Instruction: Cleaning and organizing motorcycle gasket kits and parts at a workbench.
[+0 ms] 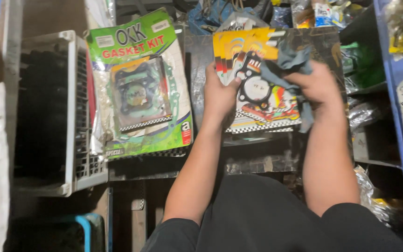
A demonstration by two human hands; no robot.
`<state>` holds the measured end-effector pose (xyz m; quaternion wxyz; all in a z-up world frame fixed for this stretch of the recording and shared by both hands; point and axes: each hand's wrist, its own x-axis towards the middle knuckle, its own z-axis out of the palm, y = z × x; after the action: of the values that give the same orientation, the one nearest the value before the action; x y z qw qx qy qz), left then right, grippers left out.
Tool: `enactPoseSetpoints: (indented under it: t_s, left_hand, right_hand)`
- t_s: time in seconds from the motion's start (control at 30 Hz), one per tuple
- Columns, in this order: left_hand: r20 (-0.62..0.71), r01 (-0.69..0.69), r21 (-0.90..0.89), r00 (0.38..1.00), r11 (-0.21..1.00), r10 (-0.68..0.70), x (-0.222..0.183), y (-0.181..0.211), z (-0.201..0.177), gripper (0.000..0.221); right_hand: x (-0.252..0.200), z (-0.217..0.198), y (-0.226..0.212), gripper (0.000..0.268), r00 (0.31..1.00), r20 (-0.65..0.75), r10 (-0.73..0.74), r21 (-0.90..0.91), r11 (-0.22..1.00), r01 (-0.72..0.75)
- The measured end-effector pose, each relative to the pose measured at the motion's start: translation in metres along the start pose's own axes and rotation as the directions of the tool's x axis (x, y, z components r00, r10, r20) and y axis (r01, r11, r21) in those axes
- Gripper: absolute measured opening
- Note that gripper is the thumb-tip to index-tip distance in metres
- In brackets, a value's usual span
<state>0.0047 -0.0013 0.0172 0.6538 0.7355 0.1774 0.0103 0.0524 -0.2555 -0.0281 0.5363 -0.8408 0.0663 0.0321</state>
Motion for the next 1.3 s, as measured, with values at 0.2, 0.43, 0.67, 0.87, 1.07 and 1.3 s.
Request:
enactPoseSetpoints:
  t_s: [0.2,0.43,0.67,0.87,1.07,1.3]
  left_hand:
    - [-0.06,-0.261,-0.018,0.964,0.965,0.26,-0.002,0.037,-0.056,0.075]
    - [-0.186,-0.222,-0.034,0.959,0.974,0.212,0.008,0.029,-0.153,0.087]
    - [-0.27,-0.209,0.276,0.92,0.938,0.285,0.017,0.006,-0.251,0.08]
    - [-0.31,-0.042,0.5,0.924,0.865,0.224,0.027,0.008,-0.288,0.069]
    - [-0.336,0.151,0.63,0.937,0.762,0.093,0.049,-0.021,-0.293,0.073]
    - [-0.297,0.127,0.609,0.952,0.783,0.077,0.038,-0.002,-0.294,0.071]
  right_hand:
    - [-0.022,0.001,-0.1,0.037,0.952,0.137,-0.273,0.046,0.962,0.269]
    - [-0.018,0.093,-0.133,0.037,0.892,0.275,-0.36,0.182,0.93,0.319]
    - [-0.046,0.18,-0.182,0.026,0.873,0.387,-0.296,0.129,0.955,0.267]
    - [-0.058,0.214,-0.195,0.026,0.868,0.425,-0.255,-0.125,0.934,0.336]
    - [-0.052,0.218,-0.18,0.031,0.898,0.319,-0.303,-0.269,0.88,0.392]
    - [-0.052,0.216,-0.177,0.038,0.923,0.301,-0.24,-0.413,0.84,0.353]
